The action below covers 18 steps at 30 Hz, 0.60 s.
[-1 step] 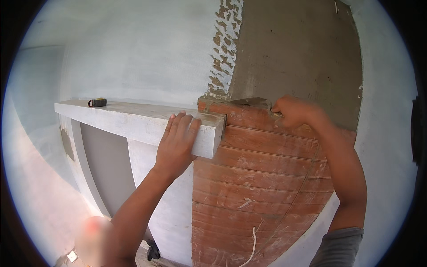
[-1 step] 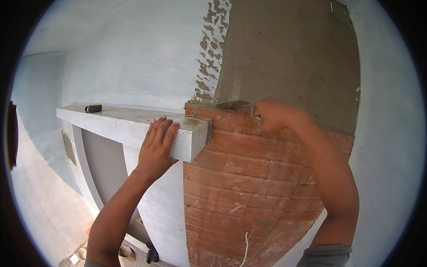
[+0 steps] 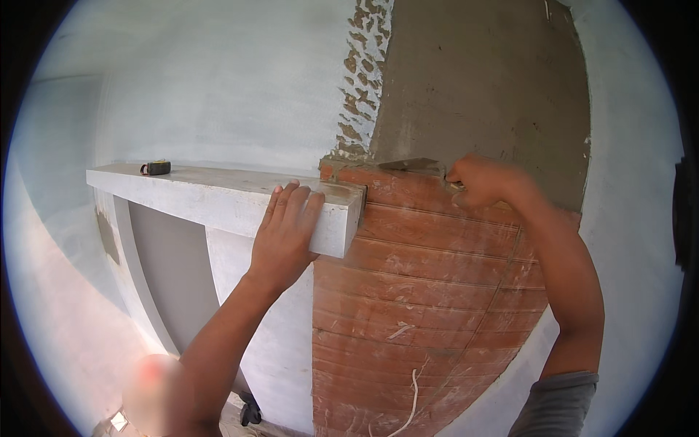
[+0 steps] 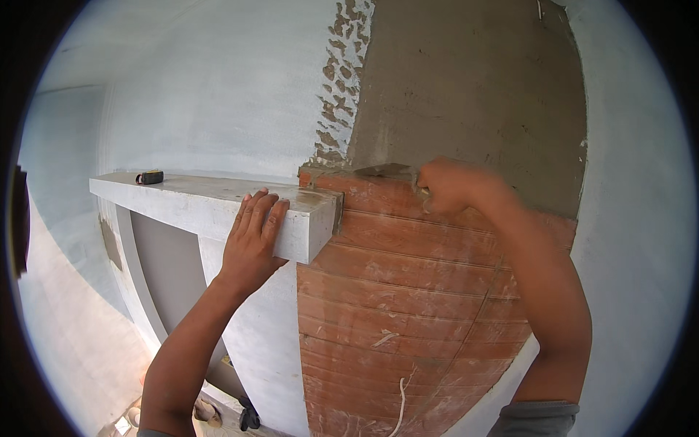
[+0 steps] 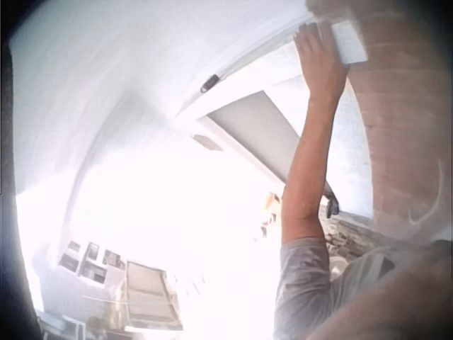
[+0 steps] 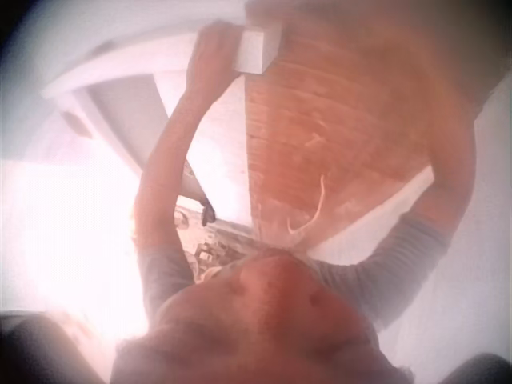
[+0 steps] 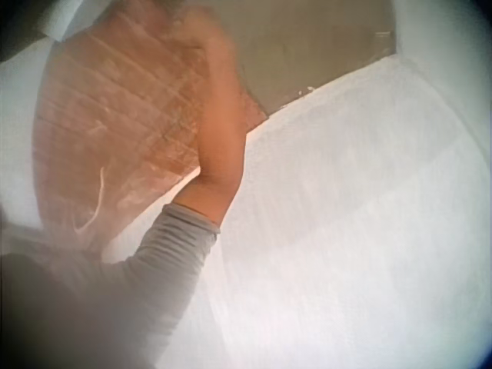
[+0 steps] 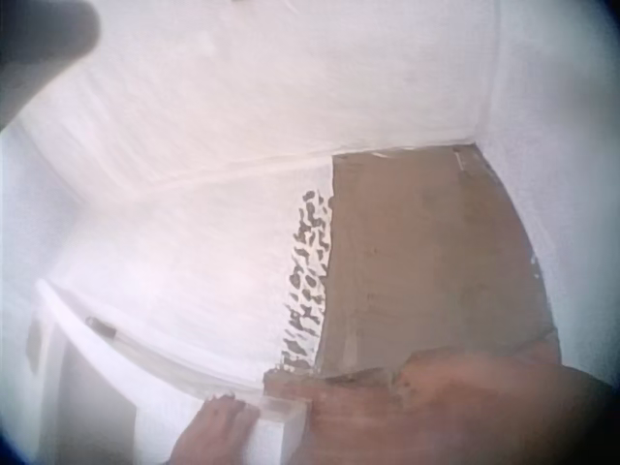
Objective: The person applies cement mortar to a wall using a trowel and places a white tile to check alignment. They then scoop mortar from a bucket, spread it onto a large terracotta tile, and prepare it for installation.
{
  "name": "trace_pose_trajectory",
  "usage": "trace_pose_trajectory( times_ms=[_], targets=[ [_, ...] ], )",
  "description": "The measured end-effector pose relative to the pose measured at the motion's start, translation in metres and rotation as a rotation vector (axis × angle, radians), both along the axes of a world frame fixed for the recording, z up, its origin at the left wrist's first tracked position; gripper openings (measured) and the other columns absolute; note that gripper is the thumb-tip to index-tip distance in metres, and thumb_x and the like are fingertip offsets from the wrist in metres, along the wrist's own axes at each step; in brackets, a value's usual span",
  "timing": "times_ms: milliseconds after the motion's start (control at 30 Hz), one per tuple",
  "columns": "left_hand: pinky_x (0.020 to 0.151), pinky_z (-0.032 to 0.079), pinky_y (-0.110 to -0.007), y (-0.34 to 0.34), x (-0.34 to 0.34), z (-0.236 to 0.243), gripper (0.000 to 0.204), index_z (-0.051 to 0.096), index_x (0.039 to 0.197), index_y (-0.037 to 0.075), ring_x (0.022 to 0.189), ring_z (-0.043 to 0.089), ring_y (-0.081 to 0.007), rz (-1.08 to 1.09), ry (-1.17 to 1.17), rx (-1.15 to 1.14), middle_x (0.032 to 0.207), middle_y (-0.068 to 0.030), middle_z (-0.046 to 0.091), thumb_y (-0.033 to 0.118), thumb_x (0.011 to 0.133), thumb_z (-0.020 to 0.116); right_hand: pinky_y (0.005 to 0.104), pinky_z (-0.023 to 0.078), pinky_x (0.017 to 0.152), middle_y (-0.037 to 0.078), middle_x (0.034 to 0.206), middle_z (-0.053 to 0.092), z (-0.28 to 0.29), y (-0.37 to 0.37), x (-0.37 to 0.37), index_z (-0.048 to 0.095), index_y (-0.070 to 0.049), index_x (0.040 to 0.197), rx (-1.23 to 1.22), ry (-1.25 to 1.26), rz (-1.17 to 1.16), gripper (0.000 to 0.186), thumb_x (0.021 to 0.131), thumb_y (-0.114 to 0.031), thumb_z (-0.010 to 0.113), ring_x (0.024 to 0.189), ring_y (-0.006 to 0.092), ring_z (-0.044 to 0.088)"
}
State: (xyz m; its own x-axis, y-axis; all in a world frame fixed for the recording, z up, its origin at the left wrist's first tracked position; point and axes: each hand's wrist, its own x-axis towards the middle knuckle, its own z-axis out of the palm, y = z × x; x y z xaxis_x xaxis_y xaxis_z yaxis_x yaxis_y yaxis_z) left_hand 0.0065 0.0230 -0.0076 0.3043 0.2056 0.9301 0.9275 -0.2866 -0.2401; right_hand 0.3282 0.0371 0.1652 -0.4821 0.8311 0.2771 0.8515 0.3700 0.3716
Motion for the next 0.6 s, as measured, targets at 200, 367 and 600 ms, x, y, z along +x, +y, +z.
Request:
trace_pose_trajectory(
  times_ms=[200, 367, 600],
  targets=[
    [0.123, 0.028, -0.051, 0.001, -0.005, 0.002, 0.108, 0.041, 0.145, 0.008, 0.139, 0.040, -0.0355, 0.022, -0.004, -0.023, 0.139, -0.0146, 0.046, 0.012, 0.051, 0.095, 0.0452, 0.051, 0.067, 0.021, 0.078, 0.067, 0.004, -0.017, 0.041, 0.070, 0.003, 0.092, 0.073, -0.072, -0.129, 0.021, 0.079, -0.012, 0.073, 0.074, 0.0378, 0.066],
    [0.122, 0.028, -0.053, -0.002, -0.002, 0.003, 0.102, 0.042, 0.142, 0.006, 0.139, 0.041, -0.0373, 0.024, -0.004, 0.009, 0.136, -0.0168, 0.047, 0.011, 0.054, 0.094, 0.0456, 0.049, 0.069, 0.022, 0.080, 0.067, 0.009, -0.070, 0.074, 0.070, 0.004, 0.096, 0.194, 0.011, -0.269, 0.027, 0.080, -0.018, 0.076, 0.075, 0.0371, 0.064],
    [0.122, 0.028, -0.052, -0.003, 0.000, 0.002, 0.094, 0.043, 0.141, 0.004, 0.137, 0.042, -0.0384, 0.025, 0.003, -0.006, 0.135, -0.0184, 0.047, 0.018, 0.061, 0.091, 0.0460, 0.047, 0.070, 0.020, 0.079, 0.064, 0.022, -0.047, 0.019, 0.069, 0.003, 0.099, 0.133, 0.167, 0.059, 0.040, 0.086, -0.035, 0.074, 0.075, 0.0345, 0.061]
  ],
)
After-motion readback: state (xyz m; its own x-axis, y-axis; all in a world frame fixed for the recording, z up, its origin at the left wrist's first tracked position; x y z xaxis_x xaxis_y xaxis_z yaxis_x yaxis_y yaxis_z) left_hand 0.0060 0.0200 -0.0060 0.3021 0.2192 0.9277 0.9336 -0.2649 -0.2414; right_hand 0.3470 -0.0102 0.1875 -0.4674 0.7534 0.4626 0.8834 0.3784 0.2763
